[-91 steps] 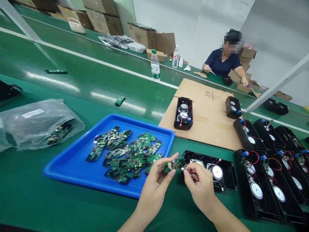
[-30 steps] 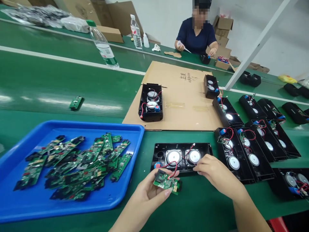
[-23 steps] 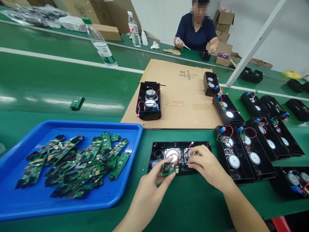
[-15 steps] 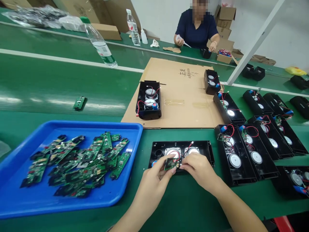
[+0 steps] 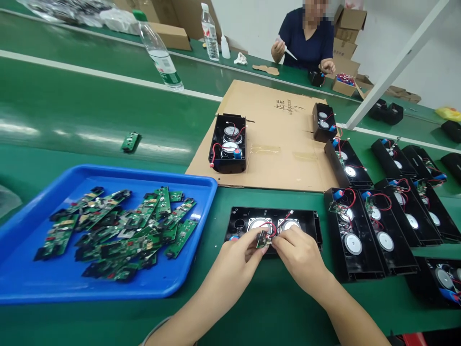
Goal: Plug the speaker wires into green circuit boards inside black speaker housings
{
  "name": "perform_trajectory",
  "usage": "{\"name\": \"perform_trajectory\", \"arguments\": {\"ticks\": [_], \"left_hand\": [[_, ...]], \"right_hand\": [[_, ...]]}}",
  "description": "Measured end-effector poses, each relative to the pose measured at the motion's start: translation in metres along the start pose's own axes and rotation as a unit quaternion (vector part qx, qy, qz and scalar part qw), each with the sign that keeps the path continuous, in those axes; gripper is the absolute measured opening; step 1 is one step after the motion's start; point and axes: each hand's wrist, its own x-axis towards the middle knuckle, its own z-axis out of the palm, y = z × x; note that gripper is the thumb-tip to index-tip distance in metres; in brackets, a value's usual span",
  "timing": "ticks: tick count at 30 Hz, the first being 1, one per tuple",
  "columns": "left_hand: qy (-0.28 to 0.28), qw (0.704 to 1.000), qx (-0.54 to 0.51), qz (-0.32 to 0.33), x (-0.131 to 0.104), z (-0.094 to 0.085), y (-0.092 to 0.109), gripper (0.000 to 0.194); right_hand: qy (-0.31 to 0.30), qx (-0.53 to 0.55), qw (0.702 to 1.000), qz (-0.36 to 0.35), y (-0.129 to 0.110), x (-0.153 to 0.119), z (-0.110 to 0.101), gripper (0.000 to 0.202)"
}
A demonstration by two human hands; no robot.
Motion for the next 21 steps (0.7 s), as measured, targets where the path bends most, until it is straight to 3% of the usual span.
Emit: {"name": "perform_trajectory", "arguments": {"ticks": [5, 10, 13, 16, 21], "left_hand": [[-0.005, 1.0, -0.016, 0.009, 0.0, 0.004, -0.003, 0.022], [-0.023, 0.996, 0.04, 0.074, 0.0, 0.0, -0.003, 0.026], [-0.05, 0.992, 0.073, 0.092, -0.001, -0.006, -0.001, 0.028], [-0.075, 0.987, 0.107, 0.095, -0.002, -0.008, 0.0, 0.033], [-0.065, 0.985, 0.123, 0.104, -0.004, -0.005, -0.005, 0.029]], "right_hand": [[0.019, -0.025, 0.999, -0.013, -0.001, 0.002, 0.001, 0.029], [0.02, 0.088, 0.995, 0.036, 0.003, 0.0, 0.005, 0.022], [-0.005, 0.153, 0.985, 0.082, 0.006, 0.0, 0.005, 0.019], [-0.041, 0.156, 0.984, 0.075, 0.008, 0.003, 0.004, 0.025], [-0.038, 0.155, 0.985, 0.067, 0.008, 0.007, 0.002, 0.029]]}}
